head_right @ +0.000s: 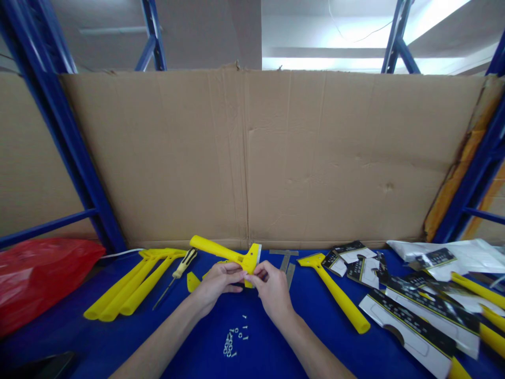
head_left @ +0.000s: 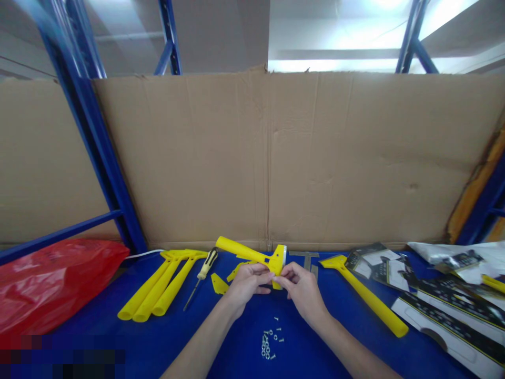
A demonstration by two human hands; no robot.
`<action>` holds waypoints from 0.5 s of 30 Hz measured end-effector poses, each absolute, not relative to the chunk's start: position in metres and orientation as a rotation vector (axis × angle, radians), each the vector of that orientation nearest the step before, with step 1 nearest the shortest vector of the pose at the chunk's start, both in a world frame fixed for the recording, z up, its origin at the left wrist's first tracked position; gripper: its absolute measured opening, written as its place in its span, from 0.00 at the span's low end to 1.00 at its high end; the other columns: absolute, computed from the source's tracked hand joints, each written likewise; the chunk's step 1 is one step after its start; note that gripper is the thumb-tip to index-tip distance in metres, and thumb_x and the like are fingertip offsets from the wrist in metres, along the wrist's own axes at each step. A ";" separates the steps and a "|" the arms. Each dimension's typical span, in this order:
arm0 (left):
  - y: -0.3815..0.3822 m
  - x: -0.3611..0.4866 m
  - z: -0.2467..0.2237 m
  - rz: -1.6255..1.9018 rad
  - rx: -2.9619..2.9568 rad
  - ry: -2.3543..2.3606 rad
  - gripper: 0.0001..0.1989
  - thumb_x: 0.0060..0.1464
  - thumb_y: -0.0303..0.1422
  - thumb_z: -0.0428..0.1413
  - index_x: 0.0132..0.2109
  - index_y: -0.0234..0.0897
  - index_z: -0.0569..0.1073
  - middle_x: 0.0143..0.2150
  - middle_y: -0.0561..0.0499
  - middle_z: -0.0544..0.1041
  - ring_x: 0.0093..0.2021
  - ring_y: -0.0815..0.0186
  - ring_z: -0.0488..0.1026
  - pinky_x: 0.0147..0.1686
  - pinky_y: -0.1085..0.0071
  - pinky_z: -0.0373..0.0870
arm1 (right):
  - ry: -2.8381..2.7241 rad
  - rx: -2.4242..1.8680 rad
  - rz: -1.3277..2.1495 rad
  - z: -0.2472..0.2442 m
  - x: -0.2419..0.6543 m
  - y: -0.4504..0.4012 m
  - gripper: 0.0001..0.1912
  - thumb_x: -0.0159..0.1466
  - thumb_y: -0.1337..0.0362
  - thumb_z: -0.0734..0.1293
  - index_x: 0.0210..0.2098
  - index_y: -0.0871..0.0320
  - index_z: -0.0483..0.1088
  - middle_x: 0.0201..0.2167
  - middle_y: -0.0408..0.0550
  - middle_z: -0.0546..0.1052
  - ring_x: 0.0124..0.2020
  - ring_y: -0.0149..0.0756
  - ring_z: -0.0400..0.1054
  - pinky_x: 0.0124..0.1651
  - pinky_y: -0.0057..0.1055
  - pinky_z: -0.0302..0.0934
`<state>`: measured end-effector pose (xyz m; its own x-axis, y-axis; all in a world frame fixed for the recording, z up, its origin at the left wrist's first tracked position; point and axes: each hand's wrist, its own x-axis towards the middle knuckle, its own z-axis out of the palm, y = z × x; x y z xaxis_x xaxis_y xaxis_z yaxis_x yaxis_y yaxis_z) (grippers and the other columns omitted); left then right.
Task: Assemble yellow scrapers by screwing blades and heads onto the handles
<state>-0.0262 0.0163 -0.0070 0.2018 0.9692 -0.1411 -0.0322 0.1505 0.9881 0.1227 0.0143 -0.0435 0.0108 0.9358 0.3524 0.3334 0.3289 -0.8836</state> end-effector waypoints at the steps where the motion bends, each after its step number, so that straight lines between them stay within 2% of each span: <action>1: 0.016 -0.026 -0.007 0.973 1.156 1.097 0.13 0.37 0.32 0.64 0.34 0.33 0.78 0.35 0.45 0.79 0.36 0.63 0.75 0.32 0.72 0.69 | -1.530 -1.202 0.719 -0.043 0.122 0.014 0.12 0.53 0.55 0.68 0.23 0.56 0.66 0.17 0.40 0.69 0.16 0.28 0.60 0.17 0.25 0.56; 10: 0.016 -0.028 -0.009 0.946 1.195 1.089 0.11 0.42 0.31 0.61 0.36 0.32 0.78 0.36 0.45 0.79 0.35 0.64 0.74 0.32 0.72 0.69 | -1.457 -1.234 0.854 -0.036 0.121 0.013 0.19 0.51 0.49 0.68 0.21 0.56 0.61 0.15 0.36 0.64 0.13 0.26 0.58 0.15 0.23 0.51; 15: 0.017 -0.028 -0.010 0.941 1.204 1.086 0.10 0.42 0.30 0.60 0.36 0.32 0.78 0.35 0.45 0.79 0.34 0.65 0.74 0.32 0.72 0.69 | -1.469 -1.235 0.868 -0.037 0.122 0.013 0.18 0.51 0.50 0.69 0.21 0.56 0.61 0.16 0.37 0.64 0.14 0.26 0.58 0.15 0.23 0.52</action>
<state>-0.0284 0.0167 -0.0099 0.2365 0.9624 -0.1337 0.0043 0.1365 0.9906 0.1216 0.0132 -0.0371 0.0086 0.9720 0.2346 0.2637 0.2241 -0.9382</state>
